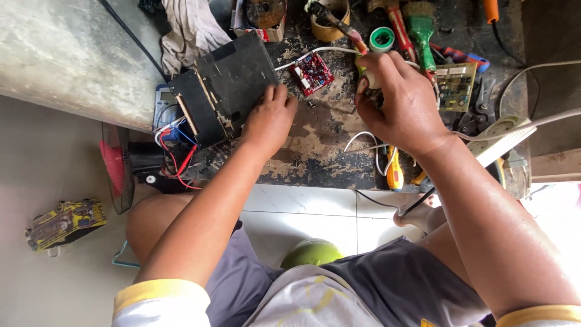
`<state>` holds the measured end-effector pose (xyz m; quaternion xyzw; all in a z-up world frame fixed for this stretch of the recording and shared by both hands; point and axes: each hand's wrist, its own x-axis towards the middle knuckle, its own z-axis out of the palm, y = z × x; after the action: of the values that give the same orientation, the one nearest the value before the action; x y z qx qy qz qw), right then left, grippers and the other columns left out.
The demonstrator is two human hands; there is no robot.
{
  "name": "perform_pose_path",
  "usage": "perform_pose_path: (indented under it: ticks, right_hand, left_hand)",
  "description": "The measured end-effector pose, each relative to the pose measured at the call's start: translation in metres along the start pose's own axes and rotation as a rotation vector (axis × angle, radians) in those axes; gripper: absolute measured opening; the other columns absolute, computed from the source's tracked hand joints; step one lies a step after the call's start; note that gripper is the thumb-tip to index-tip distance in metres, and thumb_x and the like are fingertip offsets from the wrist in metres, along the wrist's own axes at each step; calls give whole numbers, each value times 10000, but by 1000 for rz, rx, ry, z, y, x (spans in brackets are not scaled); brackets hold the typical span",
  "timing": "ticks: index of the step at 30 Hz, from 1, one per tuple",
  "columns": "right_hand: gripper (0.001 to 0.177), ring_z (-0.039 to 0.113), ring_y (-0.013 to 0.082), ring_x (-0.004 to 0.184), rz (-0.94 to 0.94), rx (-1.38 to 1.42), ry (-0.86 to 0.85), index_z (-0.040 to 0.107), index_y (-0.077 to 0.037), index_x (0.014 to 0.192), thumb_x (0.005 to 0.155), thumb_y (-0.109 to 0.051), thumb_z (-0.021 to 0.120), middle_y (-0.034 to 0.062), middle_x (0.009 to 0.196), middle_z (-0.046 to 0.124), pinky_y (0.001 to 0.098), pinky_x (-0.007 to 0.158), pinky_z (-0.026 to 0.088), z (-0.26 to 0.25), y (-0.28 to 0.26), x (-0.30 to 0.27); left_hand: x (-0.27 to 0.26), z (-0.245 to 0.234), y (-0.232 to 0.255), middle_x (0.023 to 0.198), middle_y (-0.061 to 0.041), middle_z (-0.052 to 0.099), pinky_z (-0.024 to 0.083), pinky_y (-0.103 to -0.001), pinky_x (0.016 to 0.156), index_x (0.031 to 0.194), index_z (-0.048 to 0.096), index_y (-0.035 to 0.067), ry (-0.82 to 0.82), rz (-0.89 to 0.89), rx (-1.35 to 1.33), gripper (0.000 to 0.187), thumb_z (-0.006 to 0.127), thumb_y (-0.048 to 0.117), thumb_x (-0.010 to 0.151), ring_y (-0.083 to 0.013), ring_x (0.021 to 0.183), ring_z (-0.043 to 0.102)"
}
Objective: The person wipes a black electronic device with a cloth, then uses a screwdriver to tighten screws on a circuit board and the device casing. They also handle a white USB power adapter, connecting it to the device.
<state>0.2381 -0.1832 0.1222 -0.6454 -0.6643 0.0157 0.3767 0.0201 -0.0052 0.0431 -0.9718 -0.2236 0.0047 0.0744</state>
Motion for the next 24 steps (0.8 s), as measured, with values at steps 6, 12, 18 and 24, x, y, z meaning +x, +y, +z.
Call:
perform_pose_path:
  ticks: [6, 12, 18, 24]
  right_hand:
    - [524, 617, 482, 850, -59, -56, 5, 536, -14, 1383, 878, -98, 651, 221, 1222, 599, 549, 611, 451, 8, -6, 10]
    - [470, 573, 490, 1354, -182, 129, 120, 458, 79, 1397, 991, 11, 685, 293, 1296, 579, 524, 982, 498, 9, -20, 17]
    - [417, 641, 418, 1087, -276, 181, 149, 490, 109, 1330, 980, 57, 710, 275, 1209, 595, 489, 921, 555, 25, -35, 16]
    - [453, 601, 463, 1031, -272, 223, 32, 452, 55, 1411, 1012, -46, 641, 260, 1244, 541, 496, 805, 480, 37, -46, 21]
  left_hand:
    - [3, -10, 3, 1327, -282, 522, 659, -458, 688, 1151, 622, -9, -74, -23, 39, 234, 550, -53, 932, -468, 1242, 514]
    - [-5, 1, -5, 1141, -168, 525, 645, -448, 763, 1036, 647, -3, 113, -143, -273, 191, 722, 9, 861, -346, 1088, 544]
    - [-15, 16, -1, 1136, -124, 563, 578, -449, 822, 899, 638, 60, 276, -264, -529, 171, 791, 15, 836, -371, 1203, 609]
    - [-18, 25, -3, 1159, -153, 567, 545, -533, 866, 1047, 668, 65, 408, -168, -618, 154, 671, 142, 914, -447, 1287, 557]
